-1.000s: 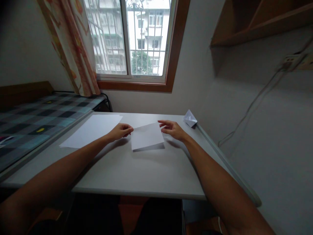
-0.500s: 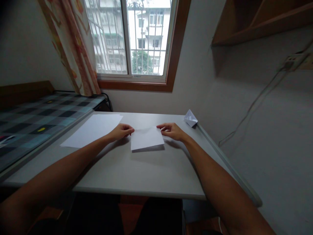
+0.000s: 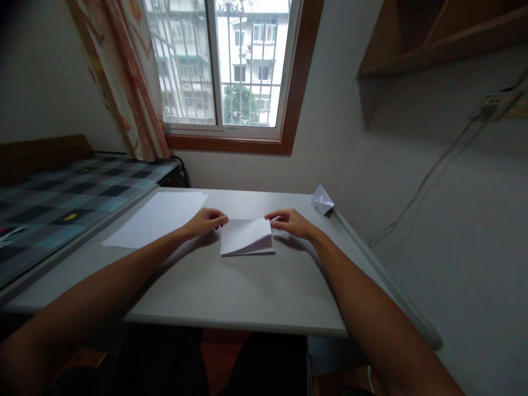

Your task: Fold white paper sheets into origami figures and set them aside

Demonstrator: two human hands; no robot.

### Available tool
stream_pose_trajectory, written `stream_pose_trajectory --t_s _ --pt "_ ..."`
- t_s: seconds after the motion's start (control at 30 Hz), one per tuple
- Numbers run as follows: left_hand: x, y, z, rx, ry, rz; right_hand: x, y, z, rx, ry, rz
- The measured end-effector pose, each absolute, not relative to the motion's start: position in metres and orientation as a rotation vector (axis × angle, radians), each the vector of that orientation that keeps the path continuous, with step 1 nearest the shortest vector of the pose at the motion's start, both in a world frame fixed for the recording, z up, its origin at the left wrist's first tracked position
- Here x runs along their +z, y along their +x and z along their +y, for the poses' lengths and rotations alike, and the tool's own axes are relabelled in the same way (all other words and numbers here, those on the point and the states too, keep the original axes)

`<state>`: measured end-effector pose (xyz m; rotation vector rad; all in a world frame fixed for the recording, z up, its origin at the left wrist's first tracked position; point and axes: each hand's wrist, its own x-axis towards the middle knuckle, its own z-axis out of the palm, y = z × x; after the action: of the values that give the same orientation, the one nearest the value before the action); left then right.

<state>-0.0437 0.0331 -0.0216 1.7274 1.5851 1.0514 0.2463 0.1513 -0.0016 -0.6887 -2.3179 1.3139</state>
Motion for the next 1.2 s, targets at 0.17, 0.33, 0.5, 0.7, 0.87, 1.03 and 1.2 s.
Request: stream_pose_trajectory --t_s 0.17,0.33,0.5,0.7,0.87,1.03,1.2 --pt "-0.021 -0.036 0.03 0.937 1.848 1.482 -0.007 0.234 0.15 1.139 -0.765 -2.129" --pt "-0.019 -0.031 0.028 1.037 1.747 1.409 -0.01 0.226 0.146 1.176 -0.854 -2.016" --pt "-0.013 -0.028 0.026 1.209 1.56 1.255 -0.011 0.224 0.144 1.156 -0.887 -1.99" --pt "-0.015 -0.025 0.026 1.235 1.539 1.449 -0.015 0.221 0.146 1.178 -0.879 -1.911" --pt "-0.019 -0.026 0.029 1.257 1.519 1.49 -0.016 0.22 0.146 1.304 -0.855 -1.828" --pt "-0.018 -0.03 0.031 1.375 1.609 1.49 -0.014 0.224 0.145 1.387 -0.798 -1.86" --pt "-0.004 -0.034 0.021 1.365 2.033 1.335 -0.012 0.225 0.144 1.453 -0.769 -1.84"
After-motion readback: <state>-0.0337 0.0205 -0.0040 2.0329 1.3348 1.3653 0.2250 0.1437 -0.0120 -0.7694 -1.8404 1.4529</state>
